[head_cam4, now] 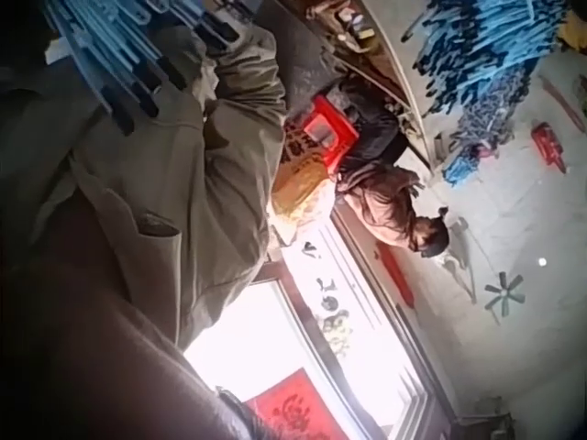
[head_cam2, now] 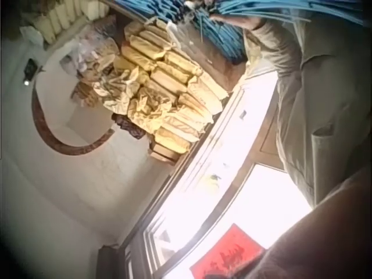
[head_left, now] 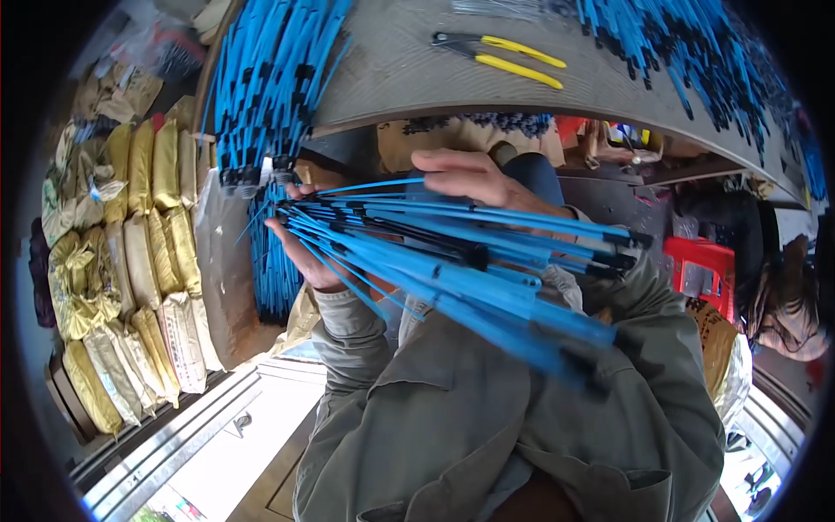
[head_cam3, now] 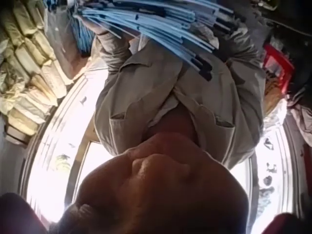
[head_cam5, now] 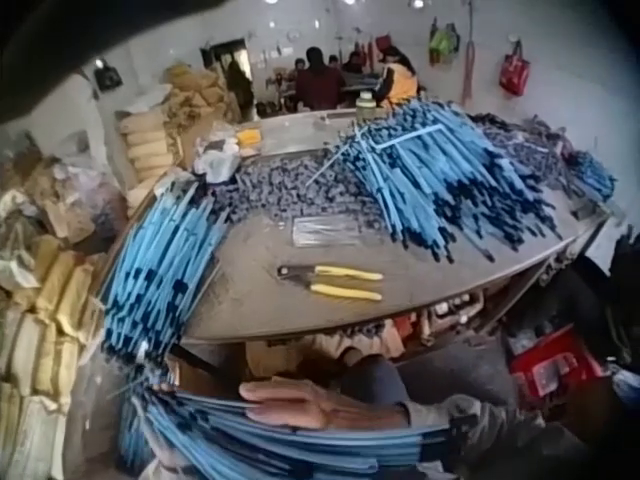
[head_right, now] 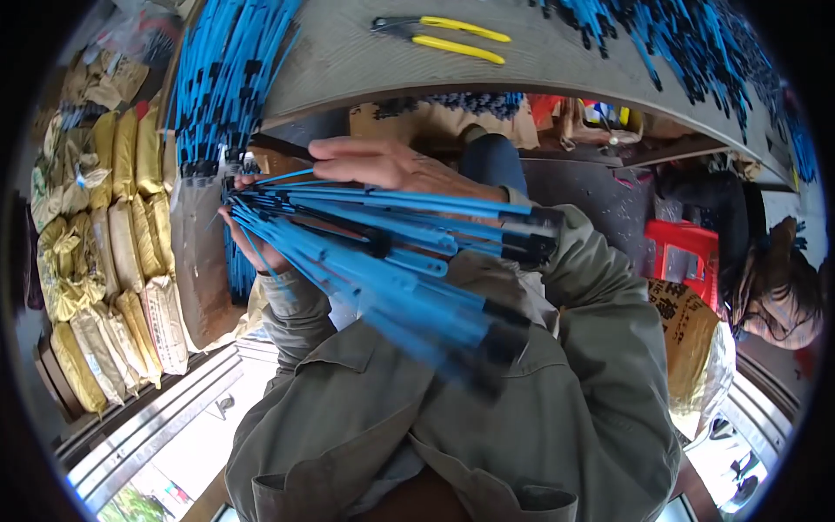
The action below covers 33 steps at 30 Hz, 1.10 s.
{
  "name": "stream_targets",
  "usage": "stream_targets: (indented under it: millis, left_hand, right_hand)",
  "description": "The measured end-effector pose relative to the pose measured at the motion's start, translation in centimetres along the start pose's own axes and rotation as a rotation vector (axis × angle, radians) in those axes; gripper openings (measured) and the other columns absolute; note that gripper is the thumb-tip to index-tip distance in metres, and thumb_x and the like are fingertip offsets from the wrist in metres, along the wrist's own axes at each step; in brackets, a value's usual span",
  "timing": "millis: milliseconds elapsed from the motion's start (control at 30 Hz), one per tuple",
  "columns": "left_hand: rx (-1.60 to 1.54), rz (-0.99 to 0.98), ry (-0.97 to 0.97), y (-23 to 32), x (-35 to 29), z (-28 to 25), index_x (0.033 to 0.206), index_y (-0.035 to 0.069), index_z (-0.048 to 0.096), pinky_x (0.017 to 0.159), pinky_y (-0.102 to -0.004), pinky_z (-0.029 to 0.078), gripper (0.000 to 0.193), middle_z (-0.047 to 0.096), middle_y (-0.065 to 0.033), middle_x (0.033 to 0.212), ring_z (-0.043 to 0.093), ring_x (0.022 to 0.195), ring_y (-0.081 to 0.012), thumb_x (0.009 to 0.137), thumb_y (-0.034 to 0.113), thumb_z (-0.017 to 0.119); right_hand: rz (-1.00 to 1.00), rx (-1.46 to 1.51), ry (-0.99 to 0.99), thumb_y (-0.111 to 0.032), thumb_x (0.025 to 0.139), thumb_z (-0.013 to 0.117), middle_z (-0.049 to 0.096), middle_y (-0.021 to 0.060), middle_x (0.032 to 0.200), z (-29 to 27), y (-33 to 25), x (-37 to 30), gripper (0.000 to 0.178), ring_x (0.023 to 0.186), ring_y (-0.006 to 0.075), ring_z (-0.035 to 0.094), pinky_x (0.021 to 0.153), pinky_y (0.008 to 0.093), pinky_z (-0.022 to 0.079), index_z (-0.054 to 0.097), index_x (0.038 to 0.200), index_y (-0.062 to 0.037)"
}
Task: The person assembles blue tubes and hub components into a unit, securing the parts with pliers.
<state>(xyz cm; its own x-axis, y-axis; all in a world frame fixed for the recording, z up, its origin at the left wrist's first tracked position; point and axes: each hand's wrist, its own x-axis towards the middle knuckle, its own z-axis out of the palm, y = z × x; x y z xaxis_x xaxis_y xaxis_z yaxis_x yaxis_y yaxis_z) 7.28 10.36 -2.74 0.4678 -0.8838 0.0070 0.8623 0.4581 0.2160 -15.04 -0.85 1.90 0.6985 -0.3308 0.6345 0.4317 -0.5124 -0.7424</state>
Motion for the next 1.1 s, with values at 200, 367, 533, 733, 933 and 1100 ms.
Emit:
stream_targets:
  millis: [200,367,533,733,933,1100]
  left_hand:
    - [-0.015,-0.215,0.161,-4.2,-0.9,-5.6,0.106,0.003,0.052,0.087,-0.0368,0.042,0.051,0.057,-0.0083,0.103,0.052,0.097,-0.0195,0.088,0.050,0.045]
    - [0.226,-0.477,0.171,-6.1,-1.7,-13.9,0.105,-0.001,0.053,0.081,-0.0349,0.047,0.054,0.058,-0.0123,0.102,0.057,0.089,-0.0214,0.088,0.050,0.044]
    - [0.395,-0.487,0.060,-5.9,-4.8,-7.9,0.109,-0.001,0.051,0.081,-0.0338,0.046,0.053,0.058,-0.0124,0.103,0.057,0.090,-0.0208,0.085,0.046,0.051]
    - [0.606,-0.506,-0.101,-4.3,-6.8,-1.4,0.115,-0.002,0.047,0.082,-0.0321,0.046,0.057,0.057,-0.0125,0.105,0.057,0.092,-0.0200,0.081,0.041,0.060]
    - [0.645,-0.482,-0.278,-5.0,-6.0,-2.8,0.120,-0.002,0.042,0.087,-0.0295,0.042,0.064,0.056,-0.0107,0.103,0.054,0.098,-0.0191,0.073,0.030,0.070]
    - [0.685,-0.502,-0.407,-5.2,-4.7,-2.1,0.113,-0.001,0.048,0.086,-0.0276,0.040,0.054,0.056,-0.0069,0.100,0.053,0.096,-0.0158,0.072,0.024,0.070]
  right_hand:
    - [-0.132,-0.190,-0.165,-0.032,0.086,0.053,0.054,0.0155,0.116,-1.9,-1.6,-0.1,0.040,0.108,0.0292,0.051,0.094,0.0378,0.037,0.056,0.109,0.0004]
    - [-0.053,-0.046,-0.192,-0.032,0.079,0.062,0.062,0.0105,0.097,-1.1,-0.8,-0.6,0.038,0.089,0.0292,0.058,0.079,0.0380,0.044,0.060,0.102,-0.0022]
    - [0.052,0.064,-0.071,-0.028,0.073,0.071,0.064,0.0077,0.090,0.2,-0.4,-2.1,0.038,0.079,0.0240,0.059,0.071,0.0361,0.046,0.062,0.101,-0.0040]
    - [0.384,0.141,-0.092,-0.023,0.075,0.071,0.064,0.0084,0.088,1.5,-2.1,-1.7,0.032,0.077,0.0181,0.059,0.067,0.0313,0.045,0.062,0.098,-0.0019]
    - [0.687,0.600,-0.023,-0.015,0.080,0.068,0.063,0.0063,0.081,1.0,0.3,-2.5,0.019,0.075,0.0099,0.057,0.065,0.0265,0.044,0.064,0.089,0.0008]
    - [0.799,0.448,-0.153,-0.023,0.082,0.063,0.062,0.0109,0.086,0.4,-0.1,-2.2,0.030,0.077,0.0161,0.058,0.069,0.0278,0.044,0.062,0.094,0.0041]
